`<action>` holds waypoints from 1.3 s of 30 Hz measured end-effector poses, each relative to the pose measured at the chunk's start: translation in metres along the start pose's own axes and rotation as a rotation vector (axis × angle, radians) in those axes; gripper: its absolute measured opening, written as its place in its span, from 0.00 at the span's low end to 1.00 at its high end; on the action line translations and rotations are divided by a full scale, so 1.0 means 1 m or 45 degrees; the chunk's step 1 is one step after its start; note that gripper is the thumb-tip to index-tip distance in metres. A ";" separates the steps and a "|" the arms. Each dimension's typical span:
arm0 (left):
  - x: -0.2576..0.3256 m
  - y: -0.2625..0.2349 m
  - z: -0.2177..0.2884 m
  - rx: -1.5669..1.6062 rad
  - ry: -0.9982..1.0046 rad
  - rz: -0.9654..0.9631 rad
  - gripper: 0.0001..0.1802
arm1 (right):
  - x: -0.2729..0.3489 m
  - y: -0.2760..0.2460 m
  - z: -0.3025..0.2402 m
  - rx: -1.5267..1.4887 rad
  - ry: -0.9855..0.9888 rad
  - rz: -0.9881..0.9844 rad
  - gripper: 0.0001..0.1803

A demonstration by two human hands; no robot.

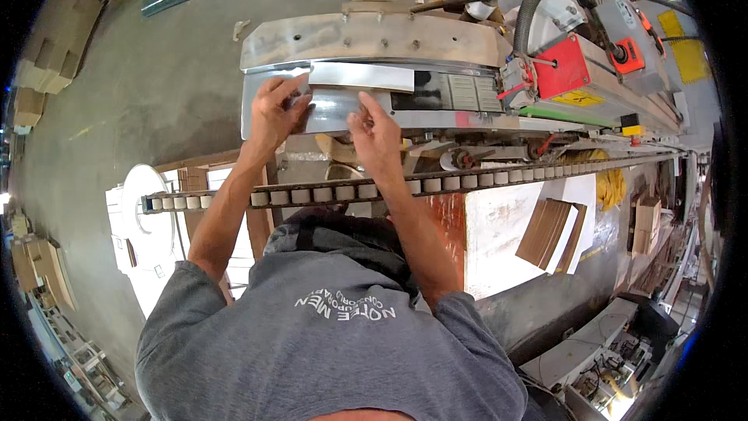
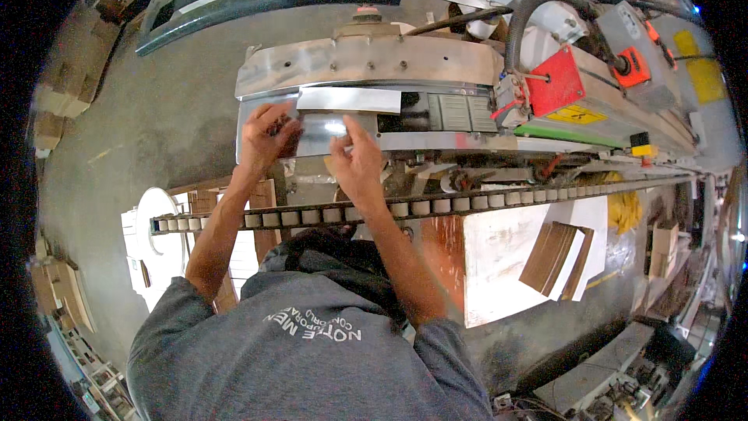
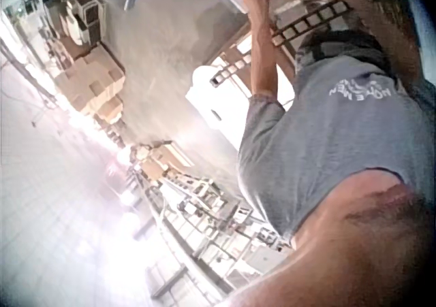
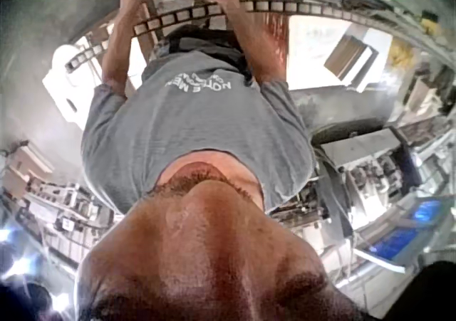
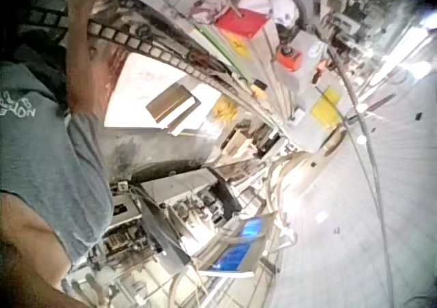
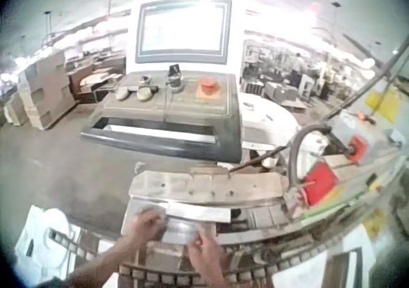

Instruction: The person uses an edge-banding machine by placing white panels one at a time onto the conveyor, retrieves a stack of panels from the floor, and places them onto a stack on the machine's feed table.

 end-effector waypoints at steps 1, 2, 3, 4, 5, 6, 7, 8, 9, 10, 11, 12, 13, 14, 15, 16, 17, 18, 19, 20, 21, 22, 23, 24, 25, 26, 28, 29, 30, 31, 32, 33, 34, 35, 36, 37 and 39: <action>-0.003 0.004 -0.007 0.010 0.009 -0.011 0.21 | 0.000 0.006 0.005 -0.093 0.024 0.015 0.27; -0.008 0.007 -0.013 -0.031 0.097 -0.001 0.22 | -0.005 0.013 0.010 -0.157 0.104 -0.010 0.29; -0.012 0.010 -0.010 -0.063 0.190 0.002 0.23 | -0.010 0.016 0.012 -0.151 0.107 0.020 0.29; -0.016 0.012 -0.014 -0.079 0.176 -0.016 0.21 | -0.014 0.019 0.014 -0.144 0.089 0.051 0.30; -0.017 0.014 -0.015 -0.060 0.189 -0.030 0.21 | -0.017 0.020 0.013 -0.135 0.073 0.077 0.31; -0.018 0.014 -0.018 -0.062 0.164 -0.035 0.21 | -0.017 0.023 0.010 -0.137 0.032 0.088 0.32; -0.020 0.016 -0.021 -0.064 0.139 -0.040 0.20 | -0.016 0.022 0.011 -0.130 0.037 0.111 0.32; -0.021 0.017 -0.024 -0.037 0.097 -0.047 0.18 | -0.015 0.022 0.004 -0.117 0.085 0.124 0.33; -0.022 0.019 -0.025 -0.030 0.103 -0.054 0.18 | -0.014 0.023 0.001 -0.106 0.133 0.135 0.33; -0.021 0.022 -0.024 -0.056 0.148 -0.055 0.16 | -0.013 0.026 0.008 -0.182 0.120 0.155 0.34; -0.021 0.024 -0.022 -0.085 0.193 -0.054 0.15 | -0.013 0.026 0.008 -0.184 0.121 0.163 0.34; -0.023 0.027 -0.022 -0.084 0.197 -0.059 0.15 | -0.012 0.026 0.008 -0.149 0.122 0.162 0.35; -0.024 0.029 -0.019 -0.057 0.230 -0.061 0.15 | -0.013 0.025 0.009 -0.116 0.124 0.161 0.35; -0.026 0.031 -0.014 -0.030 0.263 -0.065 0.14 | -0.013 0.024 0.010 -0.120 0.128 0.168 0.35; -0.027 0.034 -0.010 -0.029 0.267 -0.074 0.14 | -0.014 0.021 0.008 -0.120 0.092 0.193 0.36; -0.029 0.038 -0.007 -0.016 0.244 -0.091 0.13 | -0.015 0.018 0.007 -0.119 0.056 0.220 0.36; -0.030 0.042 -0.005 -0.005 0.218 -0.104 0.12 | -0.016 0.013 0.004 -0.123 0.059 0.224 0.36; -0.032 0.047 -0.001 -0.006 0.221 -0.111 0.12 | -0.017 0.007 0.003 -0.101 0.109 0.245 0.36; -0.033 0.053 0.003 -0.015 0.218 -0.118 0.12 | -0.017 0.000 0.004 -0.077 0.159 0.266 0.36; -0.035 0.060 0.007 -0.023 0.217 -0.126 0.11 | -0.019 -0.007 0.006 -0.081 0.161 0.273 0.36; -0.037 0.068 0.013 -0.023 0.222 -0.132 0.11 | -0.020 -0.015 0.007 -0.061 0.134 0.309 0.35; -0.039 0.077 0.018 -0.042 0.209 -0.141 0.11 | -0.022 -0.025 0.008 -0.040 0.107 0.344 0.35; -0.041 0.085 0.024 -0.061 0.197 -0.151 0.11 | -0.023 -0.032 0.012 -0.043 0.110 0.351 0.35; -0.045 0.091 0.036 -0.094 0.265 -0.144 0.11 | -0.024 -0.041 0.013 0.006 0.082 0.386 0.35; -0.047 0.100 0.042 -0.093 0.269 -0.151 0.11 | -0.025 -0.051 0.015 0.056 0.053 0.420 0.35; -0.048 0.109 0.047 -0.061 0.266 -0.151 0.11 | -0.027 -0.059 0.016 0.053 0.057 0.423 0.35; -0.052 0.126 0.054 -0.041 0.248 -0.172 0.11 | -0.029 -0.078 0.018 0.066 0.070 0.450 0.34; -0.055 0.135 0.058 -0.042 0.250 -0.178 0.11 | -0.030 -0.087 0.020 0.063 0.073 0.454 0.34; -0.058 0.145 0.064 -0.036 0.288 -0.173 0.11 | -0.031 -0.098 0.022 0.048 0.062 0.494 0.33; -0.060 0.153 0.070 -0.031 0.326 -0.168 0.11 | -0.032 -0.109 0.023 0.033 0.052 0.532 0.33; -0.062 0.161 0.078 -0.020 0.335 -0.176 0.11 | -0.034 -0.120 0.021 0.124 -0.043 0.584 0.32; -0.064 0.170 0.086 -0.021 0.337 -0.181 0.11 | -0.036 -0.130 0.026 0.121 -0.041 0.587 0.32; -0.066 0.179 0.093 -0.007 0.345 -0.185 0.11 | -0.038 -0.139 0.035 0.069 -0.003 0.557 0.33; -0.067 0.185 0.098 -0.001 0.348 -0.185 0.11 | -0.040 -0.146 0.036 0.012 0.034 0.517 0.34; -0.069 0.192 0.100 0.002 0.374 -0.194 0.11 | -0.039 -0.153 0.031 -0.012 0.053 0.500 0.33; -0.072 0.201 0.102 -0.007 0.372 -0.194 0.11 | -0.040 -0.158 0.037 -0.020 0.053 0.494 0.33; -0.076 0.221 0.124 -0.017 0.454 -0.192 0.10 | -0.034 -0.180 0.034 0.291 -0.253 0.738 0.31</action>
Point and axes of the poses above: each hand's wrist, its own x-axis away from the middle knuckle, its own y-axis out of the palm, z = x × y, the point moved 8 cm from there along -x, towards the middle knuckle, and after that the axes turned 2 degrees about y, right-handed, at the moved point
